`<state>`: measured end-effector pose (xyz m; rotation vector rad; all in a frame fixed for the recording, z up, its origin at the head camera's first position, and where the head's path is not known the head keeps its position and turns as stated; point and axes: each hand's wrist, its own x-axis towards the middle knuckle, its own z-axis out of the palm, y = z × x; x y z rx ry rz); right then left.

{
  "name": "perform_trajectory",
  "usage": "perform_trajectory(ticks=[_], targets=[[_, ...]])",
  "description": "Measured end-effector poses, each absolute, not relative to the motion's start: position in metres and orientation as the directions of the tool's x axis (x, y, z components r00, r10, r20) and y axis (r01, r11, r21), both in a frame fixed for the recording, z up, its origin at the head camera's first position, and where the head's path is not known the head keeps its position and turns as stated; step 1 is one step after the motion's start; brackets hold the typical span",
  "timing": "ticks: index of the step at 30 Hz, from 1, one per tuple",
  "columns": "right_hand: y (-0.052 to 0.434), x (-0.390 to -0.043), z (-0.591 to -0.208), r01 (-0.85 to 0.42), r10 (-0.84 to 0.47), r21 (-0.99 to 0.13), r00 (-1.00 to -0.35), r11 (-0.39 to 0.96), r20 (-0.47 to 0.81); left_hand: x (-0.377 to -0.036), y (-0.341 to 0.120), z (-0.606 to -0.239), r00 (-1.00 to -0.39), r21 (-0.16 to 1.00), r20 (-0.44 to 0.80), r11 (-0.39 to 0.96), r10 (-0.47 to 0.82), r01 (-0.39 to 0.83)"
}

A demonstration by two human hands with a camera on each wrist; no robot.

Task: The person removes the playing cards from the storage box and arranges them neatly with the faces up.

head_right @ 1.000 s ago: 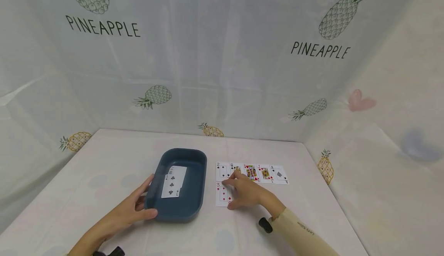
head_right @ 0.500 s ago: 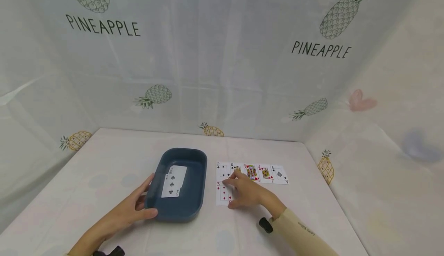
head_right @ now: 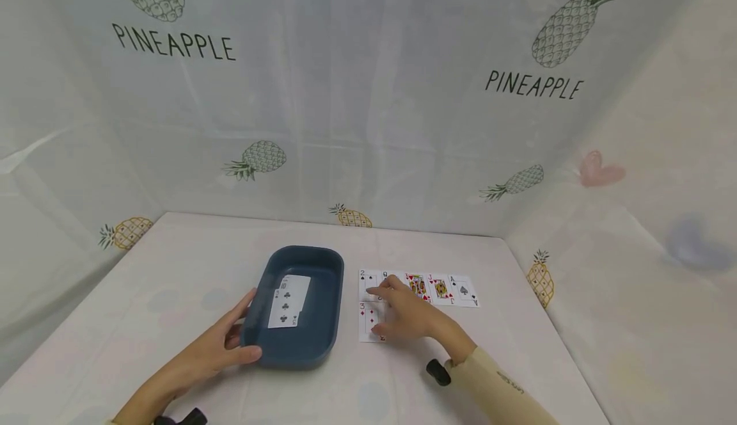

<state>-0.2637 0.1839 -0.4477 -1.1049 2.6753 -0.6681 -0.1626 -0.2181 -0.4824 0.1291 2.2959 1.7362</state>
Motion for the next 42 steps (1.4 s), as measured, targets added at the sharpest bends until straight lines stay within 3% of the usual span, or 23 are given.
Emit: perform_trajectory(ticks=[12,22,33,42], targets=[[0.121,-0.266,-0.412,-0.617,-0.679,-0.570,-0.722,0.543,0.134,-0.162,-0.219,-0.482,-0.961,0.957,-0.149,0.280,0.232,-0.080],[0.065,-0.272,-0.419,-0.605,-0.694,-0.630,-0.706,0.487,0.141,-0.161,-0.219,-0.481,-0.956,0.961,-0.159,0.262,0.245,-0.092],[0.029,-0.272,-0.443,-0.639,-0.698,-0.541,-0.704,0.546,0.127,-0.163,-0.219,-0.482,-0.955,0.955,-0.154,0.286,0.252,-0.078],[0.014,-0.271,-0.457,-0.662,-0.674,-0.330,-0.733,0.673,0.098,-0.163,-0.221,-0.482,-0.946,0.969,-0.141,0.235,0.291,-0.072]])
